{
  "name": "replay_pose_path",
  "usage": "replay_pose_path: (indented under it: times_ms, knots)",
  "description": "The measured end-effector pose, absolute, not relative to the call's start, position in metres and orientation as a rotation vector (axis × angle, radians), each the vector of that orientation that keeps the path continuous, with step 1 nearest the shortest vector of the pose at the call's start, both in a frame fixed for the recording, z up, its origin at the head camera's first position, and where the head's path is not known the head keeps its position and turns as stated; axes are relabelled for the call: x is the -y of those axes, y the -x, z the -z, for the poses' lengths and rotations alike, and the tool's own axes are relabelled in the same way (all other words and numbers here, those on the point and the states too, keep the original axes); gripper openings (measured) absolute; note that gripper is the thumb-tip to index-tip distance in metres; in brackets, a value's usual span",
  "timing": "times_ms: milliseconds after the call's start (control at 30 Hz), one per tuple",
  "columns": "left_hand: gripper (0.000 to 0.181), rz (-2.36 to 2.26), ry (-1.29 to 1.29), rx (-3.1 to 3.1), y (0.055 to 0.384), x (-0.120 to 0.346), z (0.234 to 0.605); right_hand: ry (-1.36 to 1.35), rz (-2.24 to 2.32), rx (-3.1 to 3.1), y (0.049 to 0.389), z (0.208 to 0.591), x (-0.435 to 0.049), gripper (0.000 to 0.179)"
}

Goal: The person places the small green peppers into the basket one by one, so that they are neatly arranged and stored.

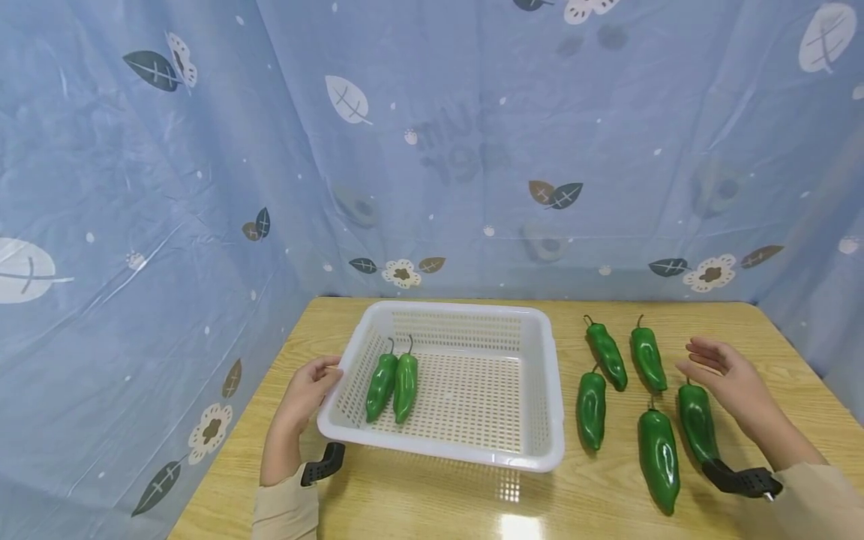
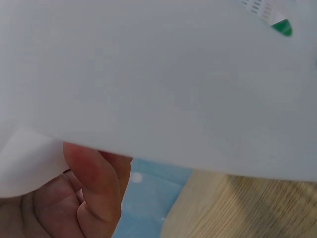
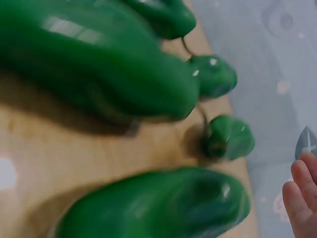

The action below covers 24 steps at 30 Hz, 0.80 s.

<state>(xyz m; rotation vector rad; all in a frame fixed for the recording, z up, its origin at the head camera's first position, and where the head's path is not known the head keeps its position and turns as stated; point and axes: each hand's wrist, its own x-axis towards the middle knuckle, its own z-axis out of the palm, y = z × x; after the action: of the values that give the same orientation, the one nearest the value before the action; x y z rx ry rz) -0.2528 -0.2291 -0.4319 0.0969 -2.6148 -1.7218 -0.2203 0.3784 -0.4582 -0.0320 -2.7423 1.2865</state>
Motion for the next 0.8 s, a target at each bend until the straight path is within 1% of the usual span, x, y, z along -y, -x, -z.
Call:
replay_pose_path:
  times_ms: [300, 600, 800]
  knots:
    - [0.037, 1.717, -0.087, 2.612, 0.252, 0.23, 0.433, 0.133, -1.323, 2.811, 0.208, 0.484, -0.395, 0.076]
    - [0.037, 1.738, -0.09, 2.608, 0.253, 0.231, 0.434, 0.131, -1.271, 2.889, 0.202, 0.507, -0.407, 0.075]
    - [0.037, 1.737, -0.087, 2.605, 0.253, 0.23, 0.433, 0.124, -1.359, 2.929, 0.204, 0.509, -0.406, 0.076]
